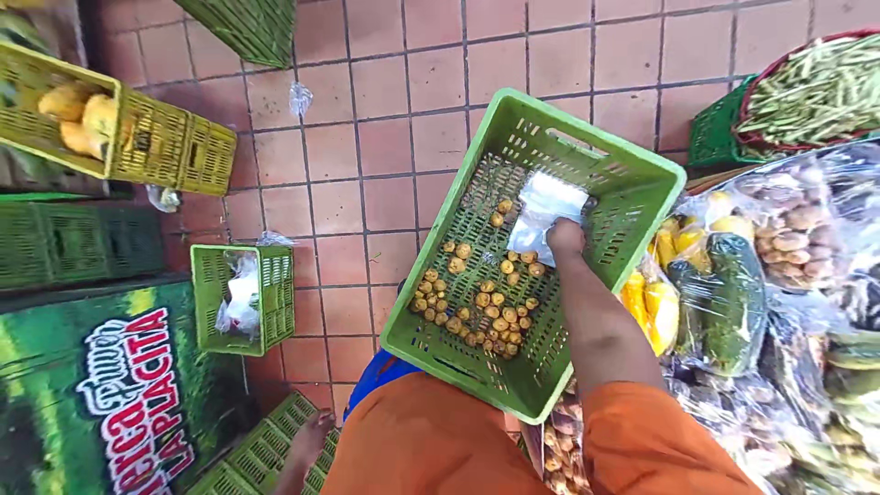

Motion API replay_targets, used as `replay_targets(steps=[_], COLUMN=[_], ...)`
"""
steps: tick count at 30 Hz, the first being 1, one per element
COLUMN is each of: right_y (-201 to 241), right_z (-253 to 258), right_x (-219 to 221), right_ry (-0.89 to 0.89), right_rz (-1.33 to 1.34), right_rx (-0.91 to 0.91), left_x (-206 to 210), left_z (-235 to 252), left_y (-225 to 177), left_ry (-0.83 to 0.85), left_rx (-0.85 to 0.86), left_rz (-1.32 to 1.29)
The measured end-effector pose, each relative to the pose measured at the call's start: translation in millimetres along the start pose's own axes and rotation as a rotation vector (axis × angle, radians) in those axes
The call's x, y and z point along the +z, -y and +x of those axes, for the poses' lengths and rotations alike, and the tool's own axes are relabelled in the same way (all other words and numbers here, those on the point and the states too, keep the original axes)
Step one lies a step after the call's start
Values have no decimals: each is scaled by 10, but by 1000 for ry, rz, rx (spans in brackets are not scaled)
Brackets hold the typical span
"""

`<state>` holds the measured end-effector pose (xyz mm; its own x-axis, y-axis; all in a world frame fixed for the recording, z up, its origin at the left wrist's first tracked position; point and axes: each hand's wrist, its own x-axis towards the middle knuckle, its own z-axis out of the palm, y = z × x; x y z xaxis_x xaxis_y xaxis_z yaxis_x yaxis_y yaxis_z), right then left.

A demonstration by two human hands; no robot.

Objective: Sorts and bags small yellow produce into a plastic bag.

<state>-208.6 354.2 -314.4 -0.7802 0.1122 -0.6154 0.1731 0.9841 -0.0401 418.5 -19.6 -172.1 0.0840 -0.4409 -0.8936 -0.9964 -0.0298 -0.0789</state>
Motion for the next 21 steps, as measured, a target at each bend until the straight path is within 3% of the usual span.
replay_targets(steps=[7, 11, 14, 15, 17, 19, 21], right_y=[-234, -373, -393, -387, -324, -158, 4], right_z=[-97, -678, -1317, -1590, -2169, -2717, -3179], right_x=[-1178, -1784, -1898, -1871, -1693, -1390, -1103], right_ry=[-259, -639, -890, -843, -515, -82, 182], right_rz=[146, 439, 661, 688, 701, 638, 588], right_rx=[-136, -327, -491, -537, -687, -936, -1265], left_x=[-133, -224, -221, -176, -58, 99, 304], left_z=[-79, -591, -1047, -1176, -1430, -1726, -1937], left_y=[-963, -1673, -2251, -2454, -2890, -3287, -3579], left_ry=[-37, -123, -87, -57, -6, 9, 94], left_rx=[272, 532, 845, 978, 1263, 1543, 1817], left_rz=[104, -27, -183, -206, -120, 122, 363])
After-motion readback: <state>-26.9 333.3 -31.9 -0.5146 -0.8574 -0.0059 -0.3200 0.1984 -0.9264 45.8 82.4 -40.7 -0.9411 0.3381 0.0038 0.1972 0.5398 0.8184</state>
